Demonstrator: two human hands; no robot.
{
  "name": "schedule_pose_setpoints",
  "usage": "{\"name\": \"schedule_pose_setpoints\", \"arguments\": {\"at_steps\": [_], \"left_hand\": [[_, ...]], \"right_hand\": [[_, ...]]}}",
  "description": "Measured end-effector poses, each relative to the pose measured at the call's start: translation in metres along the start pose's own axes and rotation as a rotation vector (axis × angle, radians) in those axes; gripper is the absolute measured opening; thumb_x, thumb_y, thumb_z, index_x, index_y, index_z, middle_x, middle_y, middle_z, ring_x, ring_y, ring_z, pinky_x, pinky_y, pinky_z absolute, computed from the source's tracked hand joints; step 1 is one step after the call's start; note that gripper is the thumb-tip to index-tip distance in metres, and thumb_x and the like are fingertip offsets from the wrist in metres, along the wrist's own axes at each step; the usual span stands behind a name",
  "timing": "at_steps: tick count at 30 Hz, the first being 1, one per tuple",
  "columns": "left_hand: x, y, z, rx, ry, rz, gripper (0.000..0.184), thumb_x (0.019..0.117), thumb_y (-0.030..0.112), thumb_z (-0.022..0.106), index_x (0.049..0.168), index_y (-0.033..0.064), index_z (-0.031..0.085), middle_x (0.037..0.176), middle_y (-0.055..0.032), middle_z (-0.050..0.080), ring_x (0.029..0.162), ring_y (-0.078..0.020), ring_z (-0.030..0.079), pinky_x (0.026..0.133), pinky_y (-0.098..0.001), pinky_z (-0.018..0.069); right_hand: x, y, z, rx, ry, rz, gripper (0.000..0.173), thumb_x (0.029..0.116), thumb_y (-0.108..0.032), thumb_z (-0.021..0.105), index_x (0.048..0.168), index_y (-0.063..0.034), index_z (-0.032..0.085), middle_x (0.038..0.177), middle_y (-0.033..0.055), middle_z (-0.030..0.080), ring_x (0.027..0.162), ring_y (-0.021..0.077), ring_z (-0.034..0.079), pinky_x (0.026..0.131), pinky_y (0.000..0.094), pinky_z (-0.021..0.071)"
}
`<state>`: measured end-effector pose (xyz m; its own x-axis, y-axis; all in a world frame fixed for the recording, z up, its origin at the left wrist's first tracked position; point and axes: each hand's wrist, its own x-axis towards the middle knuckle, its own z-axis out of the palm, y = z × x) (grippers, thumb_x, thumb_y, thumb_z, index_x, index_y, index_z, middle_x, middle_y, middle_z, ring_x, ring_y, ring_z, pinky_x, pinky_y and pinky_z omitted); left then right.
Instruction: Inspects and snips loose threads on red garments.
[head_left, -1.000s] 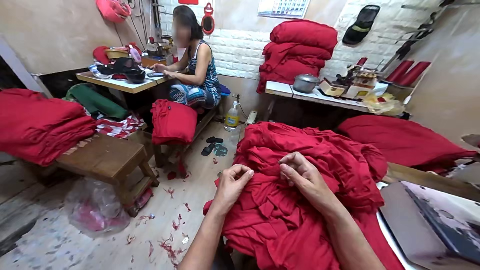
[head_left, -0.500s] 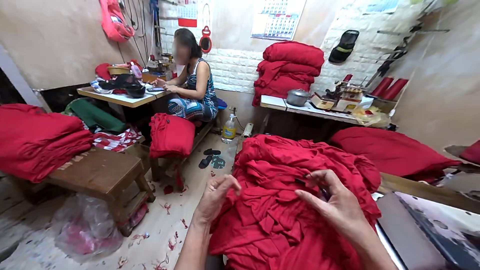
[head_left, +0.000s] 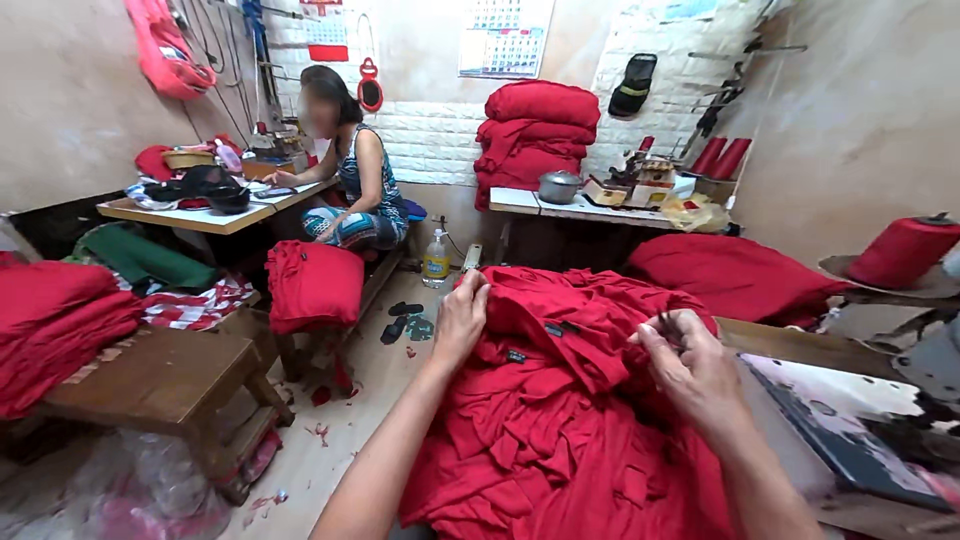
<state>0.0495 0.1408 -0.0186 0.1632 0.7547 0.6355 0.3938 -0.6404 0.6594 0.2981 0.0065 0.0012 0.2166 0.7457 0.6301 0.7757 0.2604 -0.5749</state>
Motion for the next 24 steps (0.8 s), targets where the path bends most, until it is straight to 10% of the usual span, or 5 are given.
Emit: {"name": "schedule_pose_setpoints", "arguments": {"at_steps": [4,8,13,18,24], "left_hand": [[0.017,-0.008,0.01,0.044,0.021,0.0,0.026,0.1073,0.018,0.048,0.117,-0.0005,0.064,0.097,-0.0171,0.069,0.091,-0.0309,0.069,0.082,-0.0512,0.0548],[0.031,-0.013,0.017,0.101,0.082,0.094,0.024,0.1078,0.015,0.047,0.116,-0.0017,0.062,0.093,-0.018,0.069,0.085,-0.0329,0.07,0.077,-0.0515,0.0557],[0.058,-0.016,0.028,0.157,0.16,0.206,0.022,0.1082,0.016,0.046,0.109,0.001,0.062,0.086,-0.0154,0.068,0.079,-0.0306,0.07,0.071,-0.0488,0.0564],[0.076,-0.015,0.027,0.178,0.101,0.144,0.021,0.107,0.014,0.046,0.108,-0.0008,0.061,0.084,-0.0176,0.068,0.08,-0.0342,0.07,0.072,-0.0518,0.0558],[0.09,-0.017,0.021,0.165,-0.023,0.013,0.023,0.1069,0.014,0.047,0.114,-0.0029,0.061,0.095,-0.0226,0.069,0.092,-0.0383,0.07,0.084,-0.056,0.0541]], "right_hand": [[-0.006,-0.013,-0.002,-0.107,-0.239,0.029,0.059,0.0838,-0.04,0.079,0.121,0.0012,0.06,0.105,0.0204,0.065,0.092,0.0377,0.065,0.075,0.0597,0.0519],[-0.016,0.012,0.007,-0.196,-0.171,-0.137,0.014,0.0885,-0.007,0.065,0.098,0.0027,0.069,0.094,0.0211,0.062,0.083,0.0386,0.064,0.068,0.0577,0.0512],[0.018,0.01,-0.005,-0.013,0.033,0.028,0.024,0.1052,-0.017,0.051,0.114,0.0047,0.055,0.084,0.0158,0.063,0.068,0.0233,0.06,0.064,0.0457,0.05],[0.018,-0.016,0.004,-0.128,-0.184,-0.101,0.057,0.0878,-0.042,0.076,0.119,0.0036,0.06,0.104,0.0228,0.065,0.085,0.0358,0.065,0.072,0.0554,0.0535],[0.021,0.005,0.022,-0.06,-0.103,-0.197,0.017,0.0914,-0.002,0.063,0.107,0.004,0.067,0.097,0.0198,0.066,0.084,0.032,0.066,0.072,0.0509,0.0543]]}}
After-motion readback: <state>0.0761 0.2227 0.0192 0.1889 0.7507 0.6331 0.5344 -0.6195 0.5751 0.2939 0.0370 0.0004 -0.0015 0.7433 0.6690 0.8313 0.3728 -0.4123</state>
